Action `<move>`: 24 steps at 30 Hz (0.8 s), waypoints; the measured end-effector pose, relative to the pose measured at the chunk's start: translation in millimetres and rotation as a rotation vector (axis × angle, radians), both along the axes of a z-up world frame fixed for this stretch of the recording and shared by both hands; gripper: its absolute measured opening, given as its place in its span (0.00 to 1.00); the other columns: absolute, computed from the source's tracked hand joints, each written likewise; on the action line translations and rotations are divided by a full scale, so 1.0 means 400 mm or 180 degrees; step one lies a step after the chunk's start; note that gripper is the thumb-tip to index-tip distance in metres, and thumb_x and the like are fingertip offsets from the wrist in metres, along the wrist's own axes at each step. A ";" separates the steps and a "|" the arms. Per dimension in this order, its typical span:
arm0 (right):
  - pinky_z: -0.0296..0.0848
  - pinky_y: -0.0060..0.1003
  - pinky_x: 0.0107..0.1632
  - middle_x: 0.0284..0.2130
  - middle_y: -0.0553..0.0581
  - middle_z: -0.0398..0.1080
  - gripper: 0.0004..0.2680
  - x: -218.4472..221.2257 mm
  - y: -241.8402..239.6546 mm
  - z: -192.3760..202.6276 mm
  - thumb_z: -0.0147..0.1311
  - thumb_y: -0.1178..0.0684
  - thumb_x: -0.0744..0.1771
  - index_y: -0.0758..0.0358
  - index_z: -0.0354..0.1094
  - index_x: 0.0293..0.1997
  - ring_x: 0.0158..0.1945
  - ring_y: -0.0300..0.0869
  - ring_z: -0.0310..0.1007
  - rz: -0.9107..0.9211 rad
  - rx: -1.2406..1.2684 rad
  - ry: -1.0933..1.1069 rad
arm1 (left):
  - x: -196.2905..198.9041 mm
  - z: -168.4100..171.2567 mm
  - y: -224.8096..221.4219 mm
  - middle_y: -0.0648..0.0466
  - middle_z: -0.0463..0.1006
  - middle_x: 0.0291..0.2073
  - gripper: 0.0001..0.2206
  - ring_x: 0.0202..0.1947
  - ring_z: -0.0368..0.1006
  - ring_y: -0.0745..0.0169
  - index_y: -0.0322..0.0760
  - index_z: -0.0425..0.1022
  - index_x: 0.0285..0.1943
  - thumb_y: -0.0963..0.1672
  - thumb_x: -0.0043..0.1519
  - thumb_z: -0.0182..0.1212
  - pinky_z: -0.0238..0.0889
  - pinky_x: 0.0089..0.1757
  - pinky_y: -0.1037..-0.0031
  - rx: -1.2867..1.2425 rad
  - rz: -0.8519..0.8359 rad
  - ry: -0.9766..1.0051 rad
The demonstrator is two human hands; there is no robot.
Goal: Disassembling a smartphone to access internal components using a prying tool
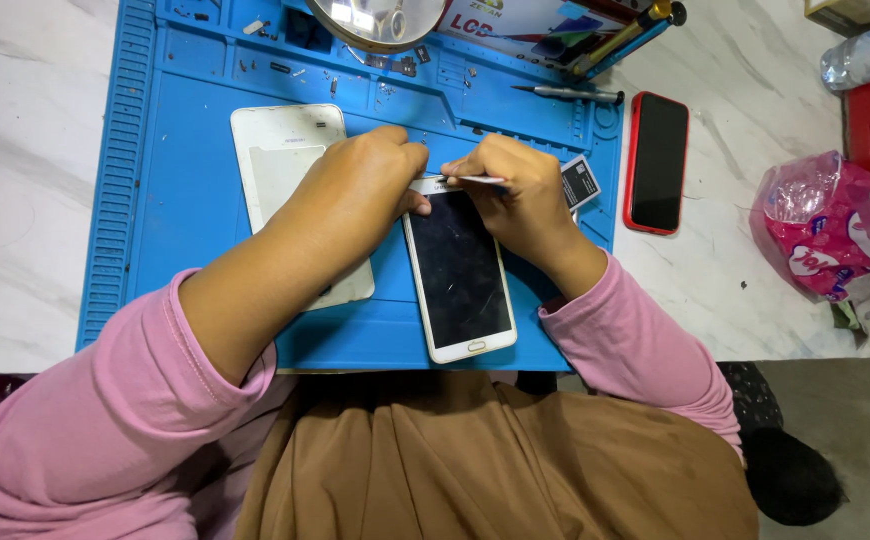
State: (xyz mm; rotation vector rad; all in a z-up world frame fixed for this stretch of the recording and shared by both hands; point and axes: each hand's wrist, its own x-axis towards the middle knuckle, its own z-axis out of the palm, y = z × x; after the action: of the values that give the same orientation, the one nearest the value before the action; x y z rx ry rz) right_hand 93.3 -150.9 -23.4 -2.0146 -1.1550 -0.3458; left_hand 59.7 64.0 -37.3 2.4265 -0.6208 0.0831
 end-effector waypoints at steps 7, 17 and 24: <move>0.68 0.35 0.36 0.26 0.58 0.73 0.03 0.062 -0.041 -0.029 0.64 0.62 0.68 0.65 0.73 0.36 0.30 0.40 0.70 -0.0253 0.0095 0.1656 | -0.003 0.006 -0.003 0.47 0.75 0.31 0.12 0.35 0.80 0.42 0.34 0.78 0.42 0.45 0.56 0.71 0.74 0.40 0.58 0.0068 0.0020 0.0020; 0.74 0.30 0.34 0.29 0.61 0.76 0.04 0.075 -0.038 -0.042 0.63 0.59 0.69 0.67 0.71 0.41 0.29 0.38 0.75 -0.0652 0.0055 0.2236 | 0.004 -0.005 -0.005 0.48 0.74 0.32 0.11 0.34 0.80 0.43 0.34 0.80 0.43 0.44 0.56 0.71 0.75 0.38 0.60 0.0118 -0.0008 -0.0012; 0.79 0.28 0.41 0.36 0.51 0.69 0.11 0.051 -0.018 -0.045 0.61 0.55 0.68 0.59 0.59 0.49 0.39 0.34 0.76 -0.0934 -0.0057 0.2118 | 0.017 -0.033 -0.015 0.43 0.70 0.32 0.12 0.27 0.72 0.34 0.35 0.70 0.34 0.45 0.59 0.71 0.62 0.28 0.51 0.0139 0.0042 0.0330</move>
State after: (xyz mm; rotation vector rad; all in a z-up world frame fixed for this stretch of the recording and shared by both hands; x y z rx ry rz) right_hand 113.8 -158.2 -41.5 -2.0772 -0.4530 0.1928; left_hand 66.5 58.2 -50.4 2.4595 -0.5654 -0.0511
